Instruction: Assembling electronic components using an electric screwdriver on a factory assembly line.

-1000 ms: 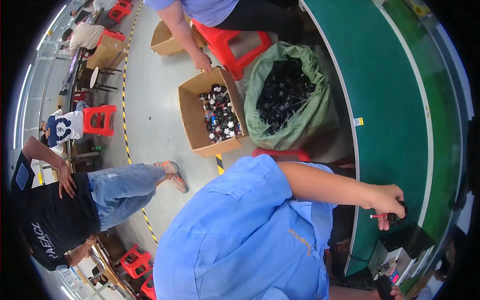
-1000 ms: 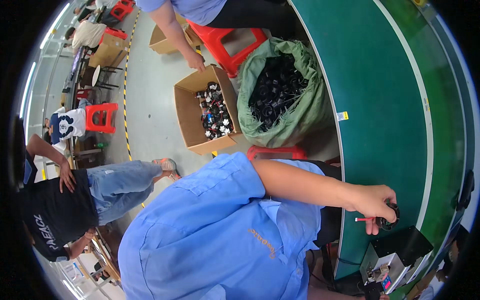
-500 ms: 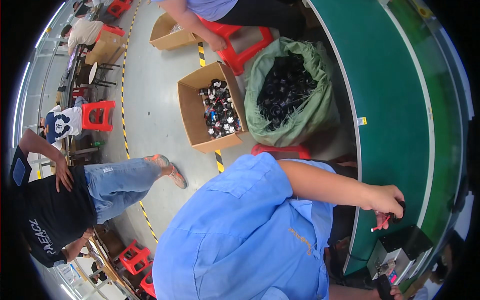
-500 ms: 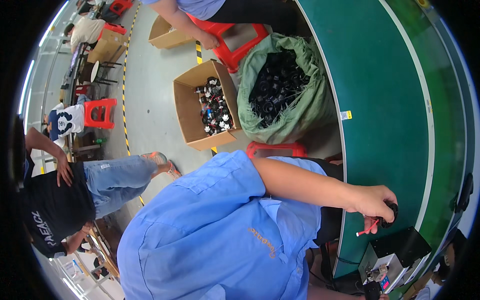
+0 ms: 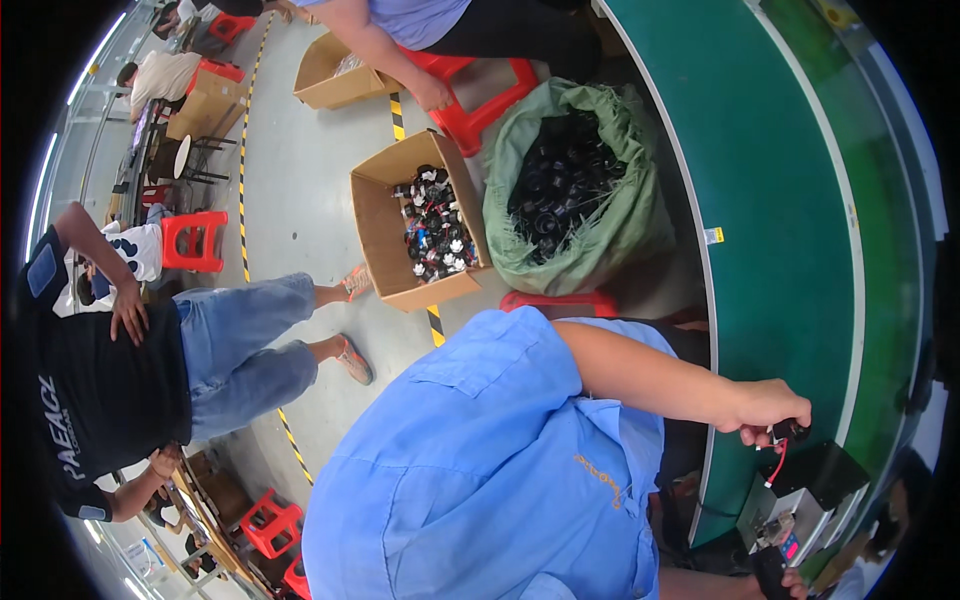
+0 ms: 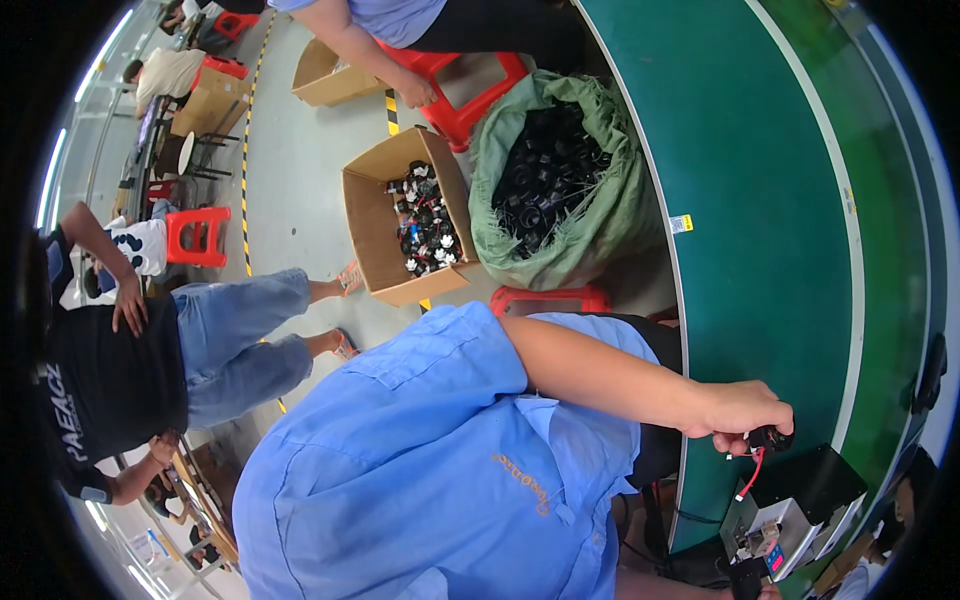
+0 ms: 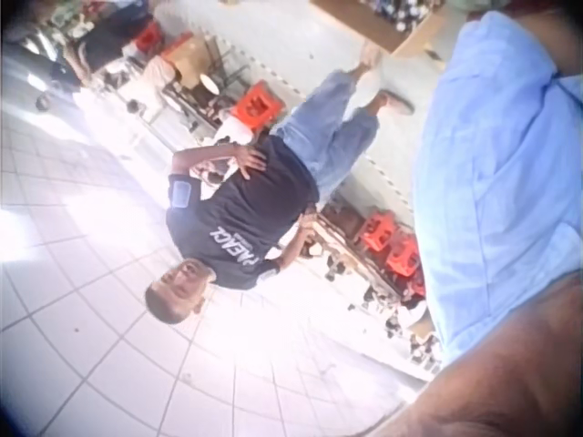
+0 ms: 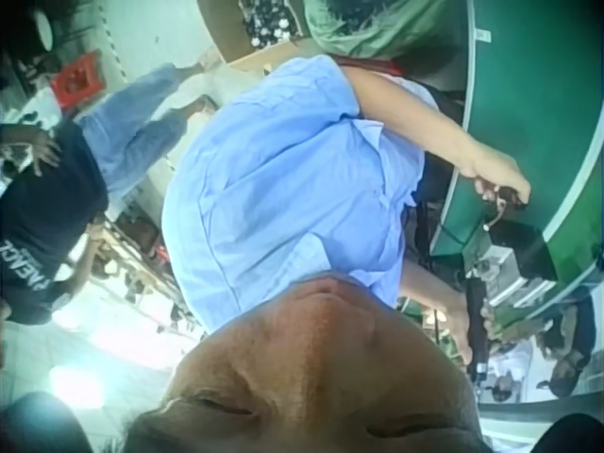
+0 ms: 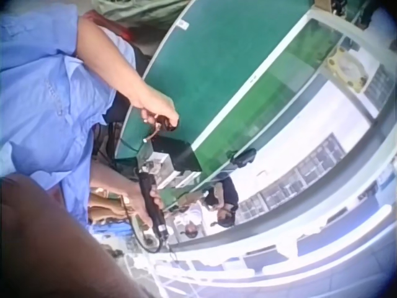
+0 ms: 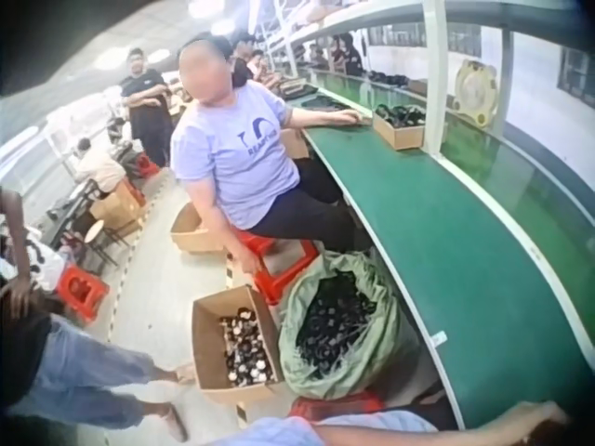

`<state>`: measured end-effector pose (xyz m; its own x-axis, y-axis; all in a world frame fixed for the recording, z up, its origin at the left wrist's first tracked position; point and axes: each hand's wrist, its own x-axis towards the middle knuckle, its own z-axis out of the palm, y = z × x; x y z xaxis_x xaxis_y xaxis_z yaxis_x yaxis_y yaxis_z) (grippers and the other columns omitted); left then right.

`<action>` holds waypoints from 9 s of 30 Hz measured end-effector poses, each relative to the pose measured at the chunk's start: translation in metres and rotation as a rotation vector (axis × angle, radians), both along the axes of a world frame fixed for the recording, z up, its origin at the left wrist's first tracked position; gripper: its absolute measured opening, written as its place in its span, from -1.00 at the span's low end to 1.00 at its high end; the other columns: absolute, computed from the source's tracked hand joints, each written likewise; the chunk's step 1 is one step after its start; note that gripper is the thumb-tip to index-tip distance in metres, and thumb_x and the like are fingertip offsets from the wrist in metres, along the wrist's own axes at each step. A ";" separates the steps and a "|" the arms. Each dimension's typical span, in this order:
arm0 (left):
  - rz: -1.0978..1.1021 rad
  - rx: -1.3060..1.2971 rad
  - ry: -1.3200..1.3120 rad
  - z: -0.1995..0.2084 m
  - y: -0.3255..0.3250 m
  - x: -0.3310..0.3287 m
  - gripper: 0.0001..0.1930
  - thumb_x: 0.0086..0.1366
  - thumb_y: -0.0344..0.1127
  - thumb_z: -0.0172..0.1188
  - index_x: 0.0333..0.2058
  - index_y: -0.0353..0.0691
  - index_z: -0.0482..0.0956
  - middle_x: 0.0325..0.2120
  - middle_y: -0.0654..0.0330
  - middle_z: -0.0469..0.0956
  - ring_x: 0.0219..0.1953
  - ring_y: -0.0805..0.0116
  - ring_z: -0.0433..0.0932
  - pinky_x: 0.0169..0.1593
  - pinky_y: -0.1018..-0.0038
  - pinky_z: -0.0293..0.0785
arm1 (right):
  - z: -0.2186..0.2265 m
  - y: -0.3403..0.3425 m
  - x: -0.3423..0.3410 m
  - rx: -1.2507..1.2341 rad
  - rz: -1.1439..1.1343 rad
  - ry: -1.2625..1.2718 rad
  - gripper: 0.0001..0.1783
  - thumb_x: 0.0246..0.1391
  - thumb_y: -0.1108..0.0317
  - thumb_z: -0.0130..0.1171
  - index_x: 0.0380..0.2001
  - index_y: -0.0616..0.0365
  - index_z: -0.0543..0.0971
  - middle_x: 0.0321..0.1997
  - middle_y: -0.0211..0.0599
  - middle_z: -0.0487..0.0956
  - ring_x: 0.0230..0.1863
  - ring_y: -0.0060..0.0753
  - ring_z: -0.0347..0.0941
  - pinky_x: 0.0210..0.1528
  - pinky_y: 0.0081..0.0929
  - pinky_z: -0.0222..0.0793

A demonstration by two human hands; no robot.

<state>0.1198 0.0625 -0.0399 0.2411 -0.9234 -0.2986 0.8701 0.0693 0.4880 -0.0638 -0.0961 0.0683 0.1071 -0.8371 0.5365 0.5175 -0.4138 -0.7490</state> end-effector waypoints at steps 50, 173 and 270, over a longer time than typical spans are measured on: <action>-0.108 -0.001 -0.221 0.011 0.009 -0.017 -0.70 0.36 -0.32 0.10 0.01 -0.30 0.41 -0.27 0.10 0.52 -0.39 0.35 0.52 -0.38 0.43 0.46 | 0.031 0.002 -0.008 -0.206 0.280 -0.119 0.06 0.08 -0.53 -0.20 0.23 0.30 0.13 -0.47 -0.18 0.41 -0.59 -0.32 0.37 -0.53 -0.39 0.38; 0.292 0.112 -0.553 0.058 0.072 0.100 -0.54 0.47 0.01 -0.15 -0.12 -0.36 0.45 -0.45 0.08 0.50 -0.64 0.37 0.44 -0.68 0.48 0.33 | -0.017 0.030 0.021 -0.051 0.499 -0.075 -0.05 0.19 -0.37 -0.16 0.23 0.37 0.12 -0.47 -0.17 0.40 -0.62 -0.33 0.35 -0.54 -0.40 0.33; 0.575 -0.103 -1.776 -0.053 -0.018 -0.042 -0.90 0.00 -0.36 0.15 -0.61 -0.25 0.50 -0.56 0.14 0.46 -0.40 0.12 0.49 -0.29 0.23 0.37 | -0.078 0.002 -0.008 -0.375 0.314 1.172 -0.44 0.26 0.14 0.06 0.18 0.32 0.34 -0.09 -0.08 0.56 -0.21 -0.30 0.52 -0.15 -0.37 0.46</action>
